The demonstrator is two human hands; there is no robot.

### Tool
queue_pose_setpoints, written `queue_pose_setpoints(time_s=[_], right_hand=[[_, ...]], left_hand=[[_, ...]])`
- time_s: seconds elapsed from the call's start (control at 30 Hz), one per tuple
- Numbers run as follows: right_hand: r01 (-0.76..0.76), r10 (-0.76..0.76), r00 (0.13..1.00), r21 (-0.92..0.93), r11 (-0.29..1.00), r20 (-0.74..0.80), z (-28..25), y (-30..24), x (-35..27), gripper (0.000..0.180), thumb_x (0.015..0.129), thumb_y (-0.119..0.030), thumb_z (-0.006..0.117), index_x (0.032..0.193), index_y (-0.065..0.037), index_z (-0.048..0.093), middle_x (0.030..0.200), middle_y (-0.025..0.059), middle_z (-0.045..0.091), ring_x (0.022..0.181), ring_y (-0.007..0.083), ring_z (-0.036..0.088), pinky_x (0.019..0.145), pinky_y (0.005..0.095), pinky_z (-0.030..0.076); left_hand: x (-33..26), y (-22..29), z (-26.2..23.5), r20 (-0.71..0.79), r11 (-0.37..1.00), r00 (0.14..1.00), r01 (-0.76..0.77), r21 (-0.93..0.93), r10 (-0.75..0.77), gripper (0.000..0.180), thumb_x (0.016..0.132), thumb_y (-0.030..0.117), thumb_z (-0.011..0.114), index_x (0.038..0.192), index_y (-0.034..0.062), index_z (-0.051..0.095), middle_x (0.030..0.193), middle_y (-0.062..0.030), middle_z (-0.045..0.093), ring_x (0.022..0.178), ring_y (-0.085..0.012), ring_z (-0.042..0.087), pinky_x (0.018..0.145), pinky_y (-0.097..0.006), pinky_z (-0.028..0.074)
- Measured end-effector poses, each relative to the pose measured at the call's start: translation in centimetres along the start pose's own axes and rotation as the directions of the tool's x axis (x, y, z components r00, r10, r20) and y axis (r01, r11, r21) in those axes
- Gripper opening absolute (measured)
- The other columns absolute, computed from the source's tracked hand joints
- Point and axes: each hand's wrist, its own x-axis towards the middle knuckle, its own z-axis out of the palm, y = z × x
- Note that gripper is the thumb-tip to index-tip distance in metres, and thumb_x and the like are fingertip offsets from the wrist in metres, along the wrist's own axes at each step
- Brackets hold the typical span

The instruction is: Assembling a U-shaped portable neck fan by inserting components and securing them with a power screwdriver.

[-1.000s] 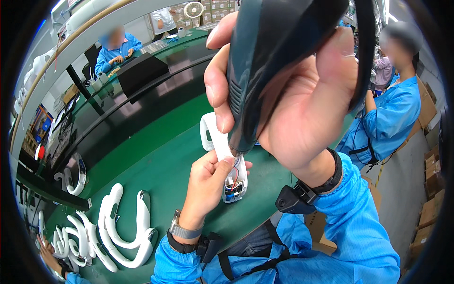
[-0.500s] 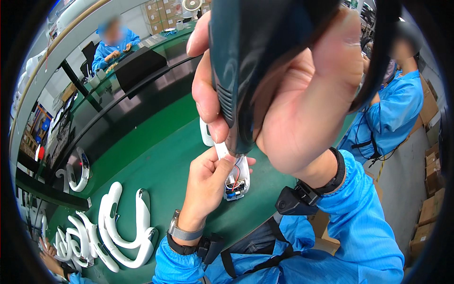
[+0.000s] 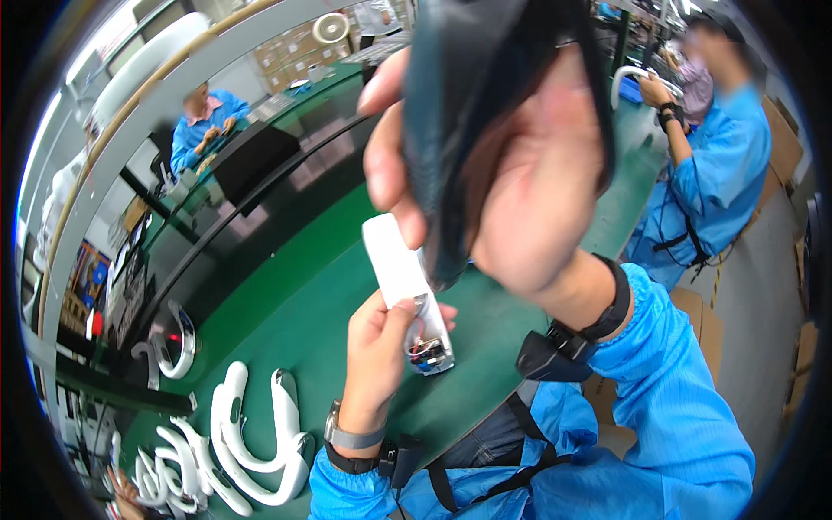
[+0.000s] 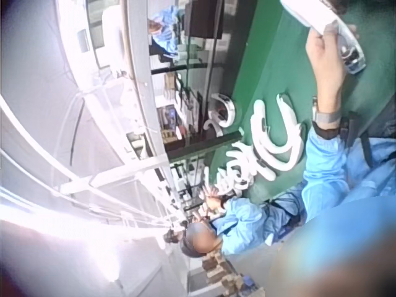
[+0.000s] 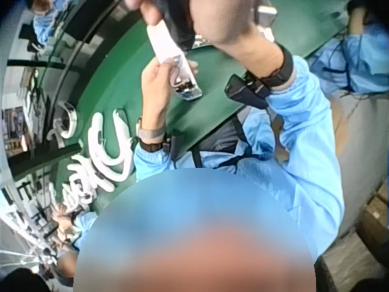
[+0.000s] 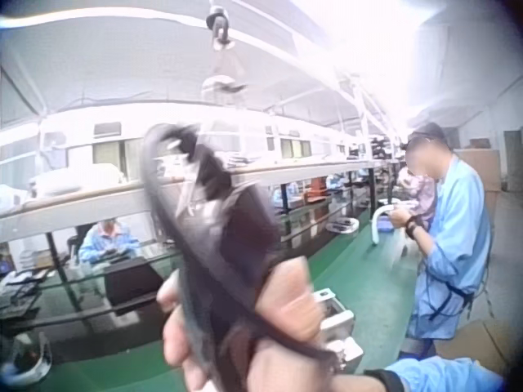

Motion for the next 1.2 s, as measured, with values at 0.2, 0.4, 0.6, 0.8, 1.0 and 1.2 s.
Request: queue_pose_setpoints(time_s=[0.2,0.4,0.6,0.8,1.0,1.2], right_hand=[[0.146,-0.207,0.975,-0.457,0.877,-0.085,-11.9,-1.7,-2.6,0.089,0.094,-0.077,0.018,0.116,0.002,0.053,0.077,0.0121,0.063,0.054,0.0157,0.057,0.049,0.0261,0.047],[0.108,-0.261,0.947,-0.583,0.805,-0.185,-16.7,0.7,-6.6,0.096,0.086,-0.087,0.025,0.113,0.0,0.054,0.078,0.0118,0.063,0.058,0.0145,0.059,0.052,0.0257,0.047],[0.1,-0.246,0.952,-0.576,0.811,-0.18,-17.9,1.4,-6.6,0.098,0.084,-0.089,0.028,0.113,0.001,0.054,0.08,0.0117,0.063,0.059,0.0145,0.06,0.054,0.0263,0.048],[0.049,-0.172,0.967,-0.528,0.848,-0.186,-18.7,1.3,-5.7,0.093,0.087,-0.086,0.028,0.112,0.001,0.054,0.077,0.0107,0.063,0.057,0.0143,0.059,0.053,0.0265,0.049],[-0.079,-0.019,0.98,-0.482,0.873,-0.196,-18.0,1.5,-4.5,0.083,0.096,-0.075,0.022,0.113,0.0,0.054,0.076,0.0112,0.063,0.055,0.0153,0.059,0.052,0.0259,0.047],[0.065,-0.092,0.992,-0.27,0.961,-0.088,-9.5,-2.2,-2.2,0.082,0.095,-0.075,0.023,0.118,-0.002,0.052,0.079,0.0117,0.06,0.053,0.0175,0.057,0.052,0.0298,0.048]], left_hand=[[-0.5,-0.2,0.4,-0.03,1.0,0.999,-0.027,-0.016,0.026,0.035,0.098,0.022,0.056,0.123,-0.003,0.051,0.092,-0.0191,0.07,0.087,-0.0266,0.07,0.077,-0.036,0.056],[0.3,-1.4,0.5,-0.014,0.999,1.0,-0.022,0.042,0.022,0.035,0.095,0.023,0.064,0.12,-0.0003,0.054,0.083,-0.0088,0.064,0.074,-0.0194,0.066,0.072,-0.034,0.056],[0.4,-1.5,0.7,-0.038,0.999,0.999,-0.035,0.006,0.035,0.03,0.096,0.016,0.062,0.119,-0.0032,0.056,0.085,-0.0114,0.068,0.079,-0.02,0.068,0.073,-0.033,0.054],[0.5,-1.4,1.1,-0.033,0.999,0.999,-0.039,0.014,0.039,0.03,0.096,0.015,0.061,0.119,-0.0031,0.056,0.086,-0.0118,0.069,0.079,-0.0192,0.067,0.073,-0.032,0.054],[0.4,-1.5,0.9,-0.055,1.0,0.998,-0.029,-0.006,0.028,0.025,0.095,0.012,0.06,0.115,-0.0032,0.062,0.085,-0.0098,0.07,0.078,-0.0152,0.066,0.073,-0.028,0.052],[0.2,-1.7,0.7,-0.014,0.999,0.999,-0.046,0.023,0.047,0.026,0.096,0.016,0.061,0.116,-0.0003,0.062,0.086,-0.0064,0.069,0.077,-0.0127,0.066,0.071,-0.027,0.052]])
